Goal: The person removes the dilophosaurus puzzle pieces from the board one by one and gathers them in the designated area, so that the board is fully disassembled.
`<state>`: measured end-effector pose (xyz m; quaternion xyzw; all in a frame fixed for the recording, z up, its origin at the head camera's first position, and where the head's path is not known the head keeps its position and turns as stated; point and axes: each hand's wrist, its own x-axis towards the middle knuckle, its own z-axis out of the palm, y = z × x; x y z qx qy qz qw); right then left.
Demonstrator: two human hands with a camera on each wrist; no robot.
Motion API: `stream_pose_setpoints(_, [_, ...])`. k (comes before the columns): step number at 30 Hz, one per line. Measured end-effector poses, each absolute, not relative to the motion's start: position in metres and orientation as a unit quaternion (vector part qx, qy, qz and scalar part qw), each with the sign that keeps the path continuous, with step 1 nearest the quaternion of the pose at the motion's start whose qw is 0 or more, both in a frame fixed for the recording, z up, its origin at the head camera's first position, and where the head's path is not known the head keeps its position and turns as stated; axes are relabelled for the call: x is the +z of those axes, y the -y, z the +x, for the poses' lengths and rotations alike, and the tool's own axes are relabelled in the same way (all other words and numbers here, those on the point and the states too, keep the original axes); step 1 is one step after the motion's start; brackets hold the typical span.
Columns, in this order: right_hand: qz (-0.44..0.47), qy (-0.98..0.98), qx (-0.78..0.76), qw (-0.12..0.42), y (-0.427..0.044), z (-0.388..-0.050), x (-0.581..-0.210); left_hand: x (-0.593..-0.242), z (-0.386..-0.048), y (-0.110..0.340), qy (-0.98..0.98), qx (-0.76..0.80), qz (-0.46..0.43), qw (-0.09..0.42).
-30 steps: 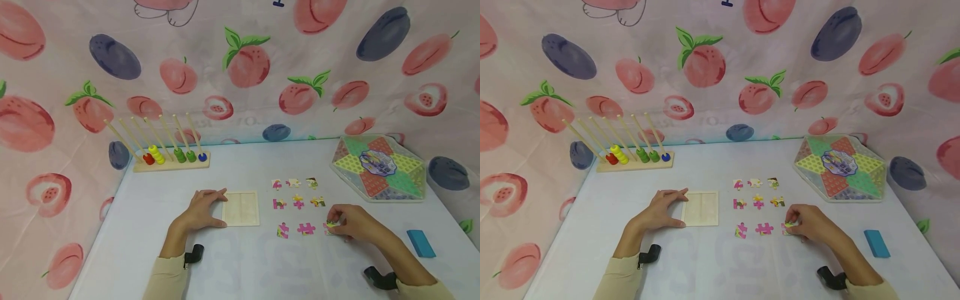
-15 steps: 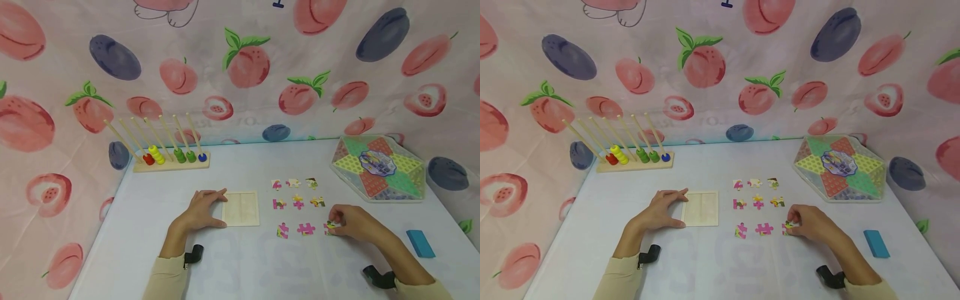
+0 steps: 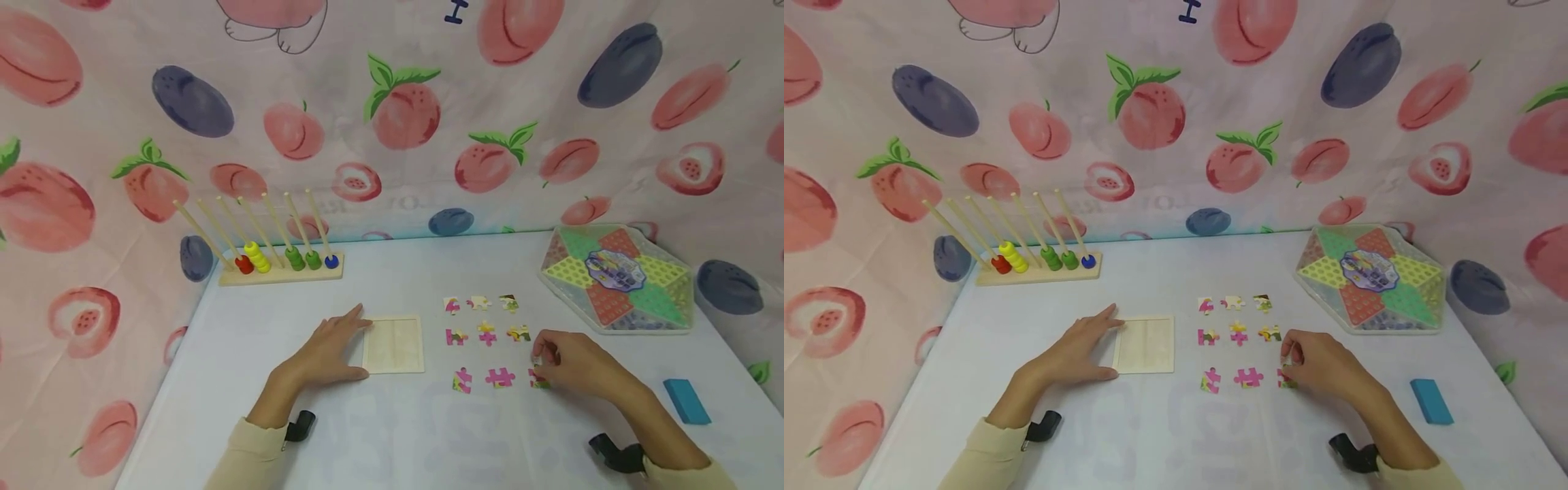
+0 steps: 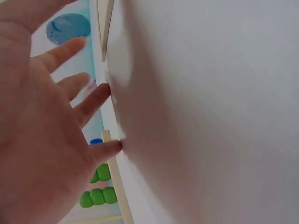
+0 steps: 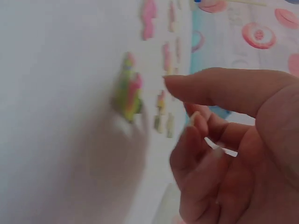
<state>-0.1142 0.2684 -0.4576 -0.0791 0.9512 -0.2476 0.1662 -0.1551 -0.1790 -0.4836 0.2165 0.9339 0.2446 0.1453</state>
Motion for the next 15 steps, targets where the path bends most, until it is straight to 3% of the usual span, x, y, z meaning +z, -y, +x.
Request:
stream_pose_setpoints(10, [-0.076, -0.973, -0.216, 0.037, -0.254, -0.138, -0.423, -0.428, -0.167, 0.174, -0.938, 0.177, 0.299, 0.02])
stream_pose_setpoints(15, [-0.121, -0.973, -0.194, -0.039, -0.238, -0.162, -0.406, -0.391, -0.182, 0.161, -0.936, 0.134, 0.323, -0.029])
